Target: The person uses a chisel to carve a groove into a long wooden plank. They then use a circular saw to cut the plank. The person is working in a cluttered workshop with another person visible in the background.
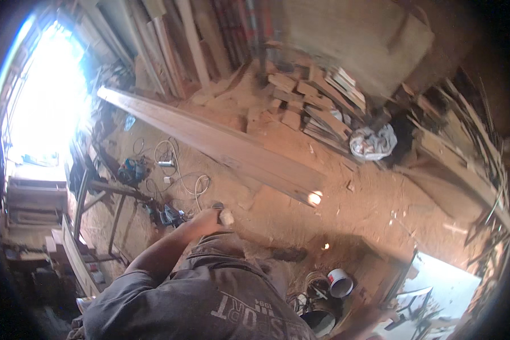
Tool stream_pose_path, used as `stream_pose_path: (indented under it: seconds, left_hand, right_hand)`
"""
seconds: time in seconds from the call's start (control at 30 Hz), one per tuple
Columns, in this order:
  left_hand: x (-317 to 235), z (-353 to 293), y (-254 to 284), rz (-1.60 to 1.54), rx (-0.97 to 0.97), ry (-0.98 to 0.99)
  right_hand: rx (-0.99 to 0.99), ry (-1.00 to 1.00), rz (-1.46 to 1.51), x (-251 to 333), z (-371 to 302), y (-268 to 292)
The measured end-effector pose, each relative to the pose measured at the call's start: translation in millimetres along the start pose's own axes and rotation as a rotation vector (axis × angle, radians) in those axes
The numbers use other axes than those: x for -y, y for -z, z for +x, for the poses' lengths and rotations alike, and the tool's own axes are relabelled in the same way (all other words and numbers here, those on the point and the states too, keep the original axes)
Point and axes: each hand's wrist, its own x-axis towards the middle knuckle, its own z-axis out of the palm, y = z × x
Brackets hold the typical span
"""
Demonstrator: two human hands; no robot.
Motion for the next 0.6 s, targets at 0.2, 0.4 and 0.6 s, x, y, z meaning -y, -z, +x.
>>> stream_pose_path:
  seconds: [0.2,0.4,0.6]
  left_hand:
    - [182,-63,65,-0.211,-0.085,0.334]
    - [296,-105,134,-0.492,-0.553,0.294]
    - [382,-179,219,-0.917,-0.987,0.518]
  right_hand:
    - [0.257,0.127,0.166,57,-271,-176]
    - [0.648,0.252,0.266,92,-549,-331]
    - [1.164,0.447,0.285,42,-778,-450]
